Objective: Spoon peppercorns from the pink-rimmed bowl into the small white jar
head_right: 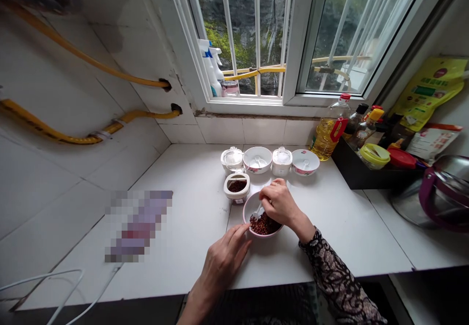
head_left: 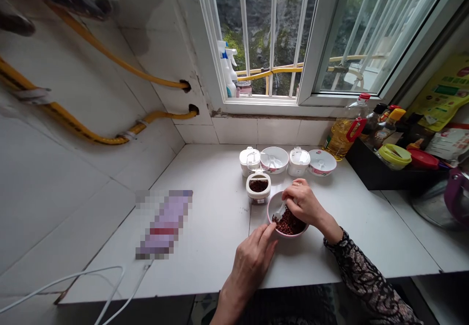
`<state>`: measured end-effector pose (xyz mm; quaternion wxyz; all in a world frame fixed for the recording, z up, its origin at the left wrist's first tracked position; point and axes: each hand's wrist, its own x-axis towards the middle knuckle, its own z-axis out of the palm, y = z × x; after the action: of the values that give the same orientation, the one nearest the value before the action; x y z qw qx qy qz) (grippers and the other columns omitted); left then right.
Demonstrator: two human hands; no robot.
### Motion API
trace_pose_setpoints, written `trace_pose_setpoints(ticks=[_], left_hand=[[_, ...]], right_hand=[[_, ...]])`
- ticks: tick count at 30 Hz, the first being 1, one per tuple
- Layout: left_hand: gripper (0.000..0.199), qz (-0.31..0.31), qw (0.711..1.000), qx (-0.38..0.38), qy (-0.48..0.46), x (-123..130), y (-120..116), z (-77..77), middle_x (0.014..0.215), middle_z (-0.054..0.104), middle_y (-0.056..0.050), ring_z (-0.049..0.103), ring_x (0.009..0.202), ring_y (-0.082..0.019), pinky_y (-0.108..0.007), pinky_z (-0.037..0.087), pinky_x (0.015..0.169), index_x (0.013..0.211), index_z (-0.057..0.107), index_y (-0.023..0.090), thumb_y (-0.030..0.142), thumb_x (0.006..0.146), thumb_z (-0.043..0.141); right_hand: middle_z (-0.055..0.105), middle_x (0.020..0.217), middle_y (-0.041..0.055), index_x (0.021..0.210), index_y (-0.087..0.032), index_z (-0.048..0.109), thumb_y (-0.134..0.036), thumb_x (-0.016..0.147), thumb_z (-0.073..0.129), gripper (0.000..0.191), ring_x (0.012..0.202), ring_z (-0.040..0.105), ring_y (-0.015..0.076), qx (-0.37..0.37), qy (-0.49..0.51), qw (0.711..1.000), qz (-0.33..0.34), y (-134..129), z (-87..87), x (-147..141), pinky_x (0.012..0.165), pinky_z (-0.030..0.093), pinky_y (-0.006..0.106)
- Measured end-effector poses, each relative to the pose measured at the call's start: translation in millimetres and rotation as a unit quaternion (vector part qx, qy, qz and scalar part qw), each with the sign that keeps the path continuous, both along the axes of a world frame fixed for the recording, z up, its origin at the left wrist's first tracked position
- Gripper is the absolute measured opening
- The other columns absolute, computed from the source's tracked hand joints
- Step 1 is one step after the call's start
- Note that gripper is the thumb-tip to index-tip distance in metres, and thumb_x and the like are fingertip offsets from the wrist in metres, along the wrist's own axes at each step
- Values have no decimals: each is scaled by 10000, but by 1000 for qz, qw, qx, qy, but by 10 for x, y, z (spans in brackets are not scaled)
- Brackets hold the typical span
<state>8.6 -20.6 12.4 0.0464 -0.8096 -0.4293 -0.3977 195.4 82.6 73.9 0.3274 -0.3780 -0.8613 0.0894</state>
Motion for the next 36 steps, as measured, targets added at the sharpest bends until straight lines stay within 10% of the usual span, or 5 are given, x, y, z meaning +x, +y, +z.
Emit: trace_pose_setpoints(ticks=[18, 30, 36], left_hand=[[294, -4, 1000, -1, -3, -6, -1, 11, 1044, 679, -111, 690, 926, -187, -258, 571, 752, 1284, 477, 136, 184, 1001, 414], [303, -3, 1000, 6, 0, -4, 4, 5, 1045, 684, -114, 695, 929, -186, -267, 579, 770, 1300, 457, 151, 177, 1005, 392], [295, 0, 1000, 2, 3, -3, 1, 9, 1039, 681, -111, 693, 906, -177, -252, 576, 752, 1284, 471, 138, 171, 1001, 394]], right_hand=[[593, 553, -11, 641, -193, 650, -258, 664, 513, 153, 551, 538, 149, -299, 293, 901, -108, 94, 12, 58, 591, 423, 275], [716, 861, 65, 933, -211, 652, -158, 938, 445, 214, 831, 612, 221, 89, 117, 987, -58, 5, 248, -234, 867, 427, 402], [698, 824, 50, 930, -226, 643, -102, 912, 440, 238, 802, 598, 220, 158, 66, 984, -45, -31, 266, -169, 896, 414, 426]])
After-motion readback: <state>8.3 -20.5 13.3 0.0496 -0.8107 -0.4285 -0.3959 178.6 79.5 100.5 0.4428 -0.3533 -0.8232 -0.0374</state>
